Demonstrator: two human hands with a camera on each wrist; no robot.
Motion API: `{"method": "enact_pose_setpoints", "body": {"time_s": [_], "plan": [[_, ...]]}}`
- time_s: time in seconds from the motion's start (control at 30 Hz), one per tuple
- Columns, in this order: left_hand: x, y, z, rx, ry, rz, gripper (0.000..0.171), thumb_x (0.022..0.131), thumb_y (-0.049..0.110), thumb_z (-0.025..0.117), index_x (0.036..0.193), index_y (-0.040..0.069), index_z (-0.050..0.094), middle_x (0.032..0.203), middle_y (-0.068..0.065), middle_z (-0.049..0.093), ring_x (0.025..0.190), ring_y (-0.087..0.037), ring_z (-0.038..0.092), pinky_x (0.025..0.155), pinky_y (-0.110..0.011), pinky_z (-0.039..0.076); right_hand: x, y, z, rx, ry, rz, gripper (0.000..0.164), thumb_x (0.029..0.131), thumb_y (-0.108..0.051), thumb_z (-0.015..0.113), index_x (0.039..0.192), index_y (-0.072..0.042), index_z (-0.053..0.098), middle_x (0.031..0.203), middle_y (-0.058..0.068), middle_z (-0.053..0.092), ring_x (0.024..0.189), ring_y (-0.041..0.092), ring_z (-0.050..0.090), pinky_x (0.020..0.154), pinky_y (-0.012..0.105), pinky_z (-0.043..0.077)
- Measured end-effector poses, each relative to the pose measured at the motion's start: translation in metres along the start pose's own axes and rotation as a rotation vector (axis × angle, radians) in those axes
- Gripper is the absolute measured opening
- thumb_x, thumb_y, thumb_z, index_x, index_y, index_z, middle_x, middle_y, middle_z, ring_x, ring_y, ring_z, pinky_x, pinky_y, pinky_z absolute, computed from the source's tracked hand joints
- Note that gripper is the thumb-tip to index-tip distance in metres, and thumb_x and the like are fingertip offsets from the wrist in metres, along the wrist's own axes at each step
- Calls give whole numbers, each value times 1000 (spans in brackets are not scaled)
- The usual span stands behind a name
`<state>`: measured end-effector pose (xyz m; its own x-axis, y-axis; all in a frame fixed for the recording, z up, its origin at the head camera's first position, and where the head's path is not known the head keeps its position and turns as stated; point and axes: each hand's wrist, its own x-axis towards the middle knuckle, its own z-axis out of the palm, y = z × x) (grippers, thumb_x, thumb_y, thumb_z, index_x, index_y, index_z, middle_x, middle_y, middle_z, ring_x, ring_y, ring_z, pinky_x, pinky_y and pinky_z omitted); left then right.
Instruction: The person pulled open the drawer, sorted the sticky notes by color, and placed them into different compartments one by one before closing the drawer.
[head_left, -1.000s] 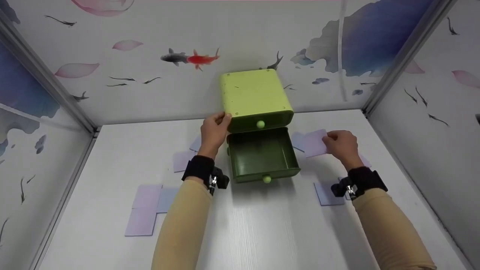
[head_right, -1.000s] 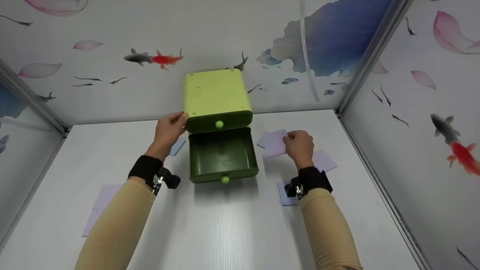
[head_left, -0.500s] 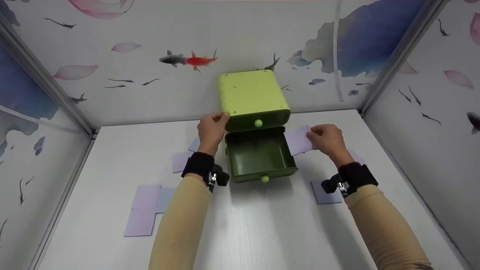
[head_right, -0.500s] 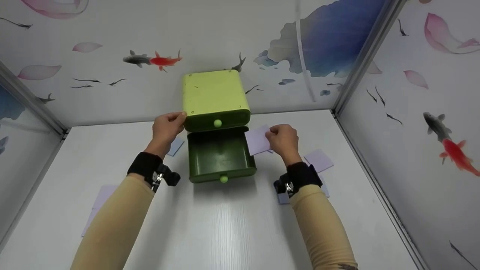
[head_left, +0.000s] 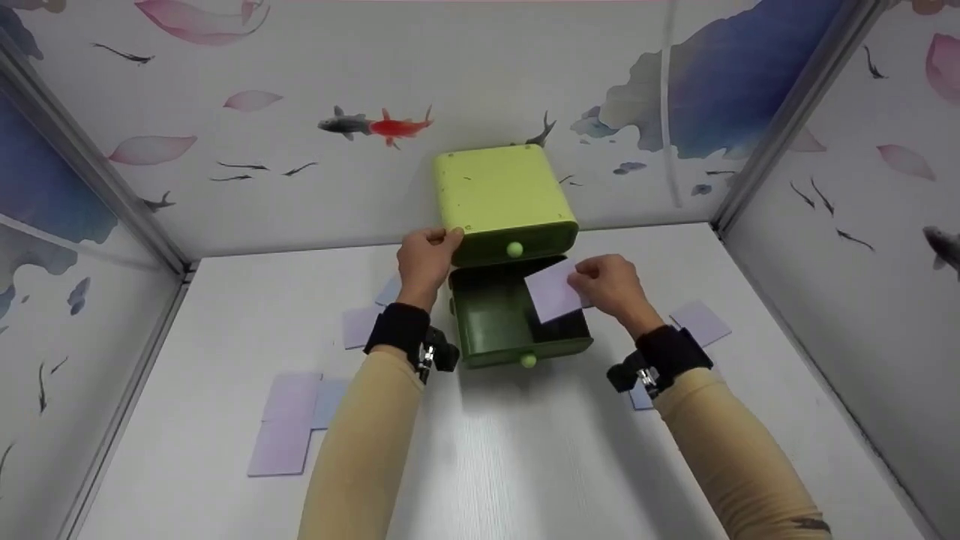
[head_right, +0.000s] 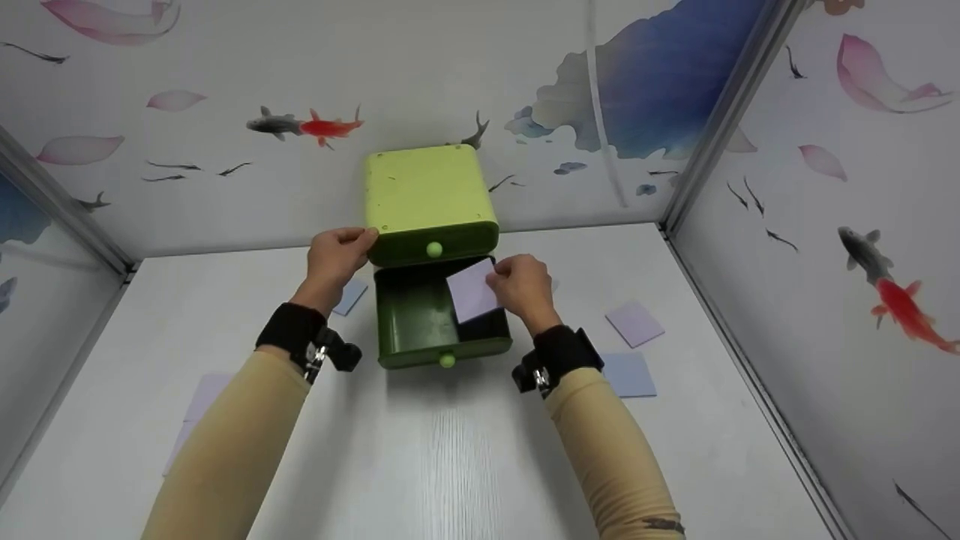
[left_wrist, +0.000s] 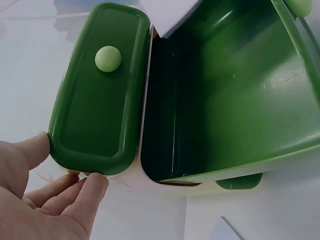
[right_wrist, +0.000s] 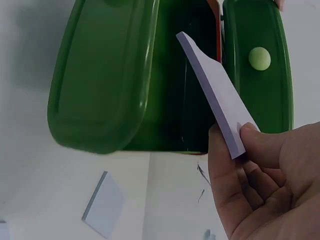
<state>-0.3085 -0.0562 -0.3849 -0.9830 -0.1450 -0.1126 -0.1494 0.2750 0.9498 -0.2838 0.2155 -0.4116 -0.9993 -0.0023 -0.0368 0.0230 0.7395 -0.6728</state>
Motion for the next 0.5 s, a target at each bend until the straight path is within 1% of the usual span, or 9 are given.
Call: {"method": "enact_pose_setpoints", "body": {"time_s": [0.1, 0.2, 0.27, 0.3, 0.37, 0.4, 0.43, 0.47, 0.5], "plan": [[0, 0, -1, -9, -6, -7, 47, 94, 36, 65, 131, 7, 61, 126, -10, 64, 114, -23, 61, 96, -37, 50, 1, -7, 13, 1, 3, -47, 26, 94, -18, 62, 110, -1, 73, 102, 18, 72, 83, 23, 64, 71, 30, 50], [0, -1, -1, -21, -15, -4, 47, 94, 35, 65, 130, 6, 61, 126, -11, 64, 115, -23, 61, 96, -36, 50, 2, -12, 26, 0, 13, -136, 22, 92, -14, 64, 105, 0, 74, 100, 17, 73, 84, 23, 63, 73, 31, 49], [1, -2, -2, -27, -19, 4, 47, 94, 34, 65, 130, 4, 61, 126, -11, 64, 115, -23, 61, 96, -36, 50, 2, -16, 34, -2, 15, -203, 16, 92, -12, 65, 94, 0, 75, 88, 13, 71, 76, 21, 59, 70, 31, 46], [1, -2, -2, -29, -22, 8, 46, 94, 34, 65, 129, 4, 61, 126, -11, 64, 115, -23, 61, 96, -37, 50, 3, -18, 38, -9, 13, -240, 16, 92, -11, 64, 84, 1, 72, 78, 11, 66, 71, 20, 55, 68, 31, 43], [1, -2, -2, -33, -22, 12, 45, 94, 33, 65, 128, 4, 62, 125, -12, 65, 115, -23, 61, 95, -37, 51, 3, -23, 45, -22, 1, -304, 27, 93, -9, 63, 68, -3, 59, 64, 5, 49, 63, 17, 45, 64, 30, 36], [1, -2, -2, -33, -22, 13, 45, 94, 33, 65, 128, 4, 62, 124, -12, 65, 114, -23, 61, 95, -37, 51, 3, -25, 48, -26, -8, -323, 30, 94, -9, 63, 65, -6, 53, 63, 3, 42, 61, 16, 40, 64, 30, 32], [1, -2, -2, -35, -22, 15, 44, 94, 33, 65, 127, 4, 63, 124, -12, 65, 113, -23, 62, 94, -37, 51, 3, -28, 51, -36, -10, -347, 30, 94, -9, 62, 65, -7, 53, 63, 3, 41, 60, 16, 39, 63, 30, 32], [1, -2, -2, -36, -22, 14, 44, 94, 33, 65, 127, 4, 62, 124, -12, 65, 112, -23, 62, 93, -36, 51, 3, -30, 54, -43, -18, -360, 30, 95, -9, 62, 65, -8, 55, 62, 3, 43, 59, 16, 39, 64, 31, 31], [1, -1, -2, -34, -20, 15, 44, 94, 33, 65, 127, 4, 63, 123, -12, 65, 111, -23, 62, 93, -36, 51, 2, -32, 56, -56, -24, -367, 28, 95, -9, 62, 67, -8, 60, 63, 4, 49, 60, 16, 43, 64, 31, 33]]}}
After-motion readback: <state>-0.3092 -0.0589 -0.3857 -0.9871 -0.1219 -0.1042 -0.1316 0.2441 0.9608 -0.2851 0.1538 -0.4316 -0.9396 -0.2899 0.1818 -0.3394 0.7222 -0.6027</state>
